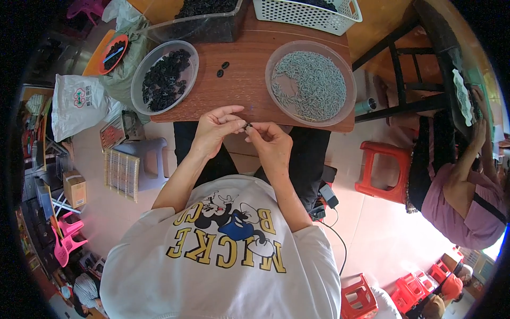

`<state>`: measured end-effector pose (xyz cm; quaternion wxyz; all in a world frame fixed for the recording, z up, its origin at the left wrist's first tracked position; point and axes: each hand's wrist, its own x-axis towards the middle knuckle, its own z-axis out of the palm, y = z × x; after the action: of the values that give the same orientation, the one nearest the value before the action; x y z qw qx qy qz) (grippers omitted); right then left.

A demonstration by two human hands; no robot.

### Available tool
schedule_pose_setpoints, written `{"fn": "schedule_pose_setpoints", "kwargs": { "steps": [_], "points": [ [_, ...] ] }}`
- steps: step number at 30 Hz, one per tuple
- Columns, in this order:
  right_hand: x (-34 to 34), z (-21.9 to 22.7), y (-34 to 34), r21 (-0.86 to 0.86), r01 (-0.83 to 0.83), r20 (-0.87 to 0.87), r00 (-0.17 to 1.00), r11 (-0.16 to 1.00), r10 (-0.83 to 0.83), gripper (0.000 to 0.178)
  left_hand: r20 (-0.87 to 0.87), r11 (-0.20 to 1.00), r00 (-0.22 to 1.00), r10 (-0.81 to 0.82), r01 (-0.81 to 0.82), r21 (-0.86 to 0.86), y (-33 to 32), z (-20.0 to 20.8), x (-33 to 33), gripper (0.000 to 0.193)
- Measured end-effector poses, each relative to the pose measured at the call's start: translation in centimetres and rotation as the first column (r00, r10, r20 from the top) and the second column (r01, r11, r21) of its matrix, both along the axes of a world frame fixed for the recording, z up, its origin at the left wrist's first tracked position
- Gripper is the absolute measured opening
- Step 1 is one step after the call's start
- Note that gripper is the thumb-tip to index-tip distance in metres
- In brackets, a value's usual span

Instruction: The person assembles plastic cord locks by hand, picking up plastic components and small pins from containers and inserting the pins into the plastic pieces.

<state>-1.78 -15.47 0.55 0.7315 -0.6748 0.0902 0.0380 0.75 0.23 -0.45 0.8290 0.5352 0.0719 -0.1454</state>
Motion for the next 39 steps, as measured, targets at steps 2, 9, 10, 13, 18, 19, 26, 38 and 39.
{"fn": "schedule_pose_setpoints", "kwargs": {
  "steps": [2, 9, 10, 13, 18, 19, 26, 38, 39],
  "points": [
    [0.1, -0.2, -0.1, 0.019, 0.011, 0.015, 1.0, 1.0, -0.011, 0.009, 0.028, 0.999, 0.999, -0.026, 0.025, 0.036, 0.4, 0.8, 1.1, 0.032],
    [0.1, 0.1, -0.3, 0.077, 0.035, 0.046, 0.998, 0.996, -0.039, 0.01, 0.609, 0.33, 0.754, -0.248, -0.525, 0.785, 2.7, -0.5, 10.2, 0.025],
    [0.0, 0.2, -0.4, 0.052, 0.023, 0.046, 0.999, 0.998, -0.025, 0.01, 0.594, 0.203, 0.747, -0.297, -0.559, 0.804, 2.6, -0.6, 11.0, 0.025],
    [-0.2, 0.3, -0.6, 0.07, 0.02, 0.041, 0.999, 0.997, -0.023, 0.01, 0.519, 0.055, 0.775, -0.36, -0.537, 0.842, 2.7, -1.1, 12.7, 0.024],
    [0.3, 0.5, -0.7, 0.122, 0.045, 0.035, 0.998, 0.991, -0.05, 0.016, 0.508, 0.128, 0.77, -0.387, -0.501, 0.856, 3.6, -2.5, 14.0, 0.023],
    [0.4, 0.4, -0.9, 0.103, 0.026, 0.049, 0.998, 0.994, -0.032, 0.018, 0.506, 0.199, 0.785, -0.358, -0.465, 0.863, 3.3, -2.0, 13.9, 0.021],
    [1.9, 1.2, -1.2, 0.145, -0.025, 0.082, 0.997, 0.989, 0.013, 0.017, 0.049, 0.998, 0.997, 0.052, -0.053, 0.03, 2.5, 0.1, 9.8, 0.023],
    [3.1, 2.0, 0.5, 0.224, -0.029, 0.082, 0.997, 0.974, 0.011, 0.008, -0.163, 0.936, 0.977, 0.138, -0.183, -0.302, -0.8, 2.1, 1.8, 0.021],
    [3.0, 2.0, 0.6, 0.222, -0.029, 0.08, 0.997, 0.975, 0.012, 0.008, -0.164, 0.935, 0.977, 0.138, -0.183, -0.304, -0.9, 2.1, 1.6, 0.021]
  ]
}}
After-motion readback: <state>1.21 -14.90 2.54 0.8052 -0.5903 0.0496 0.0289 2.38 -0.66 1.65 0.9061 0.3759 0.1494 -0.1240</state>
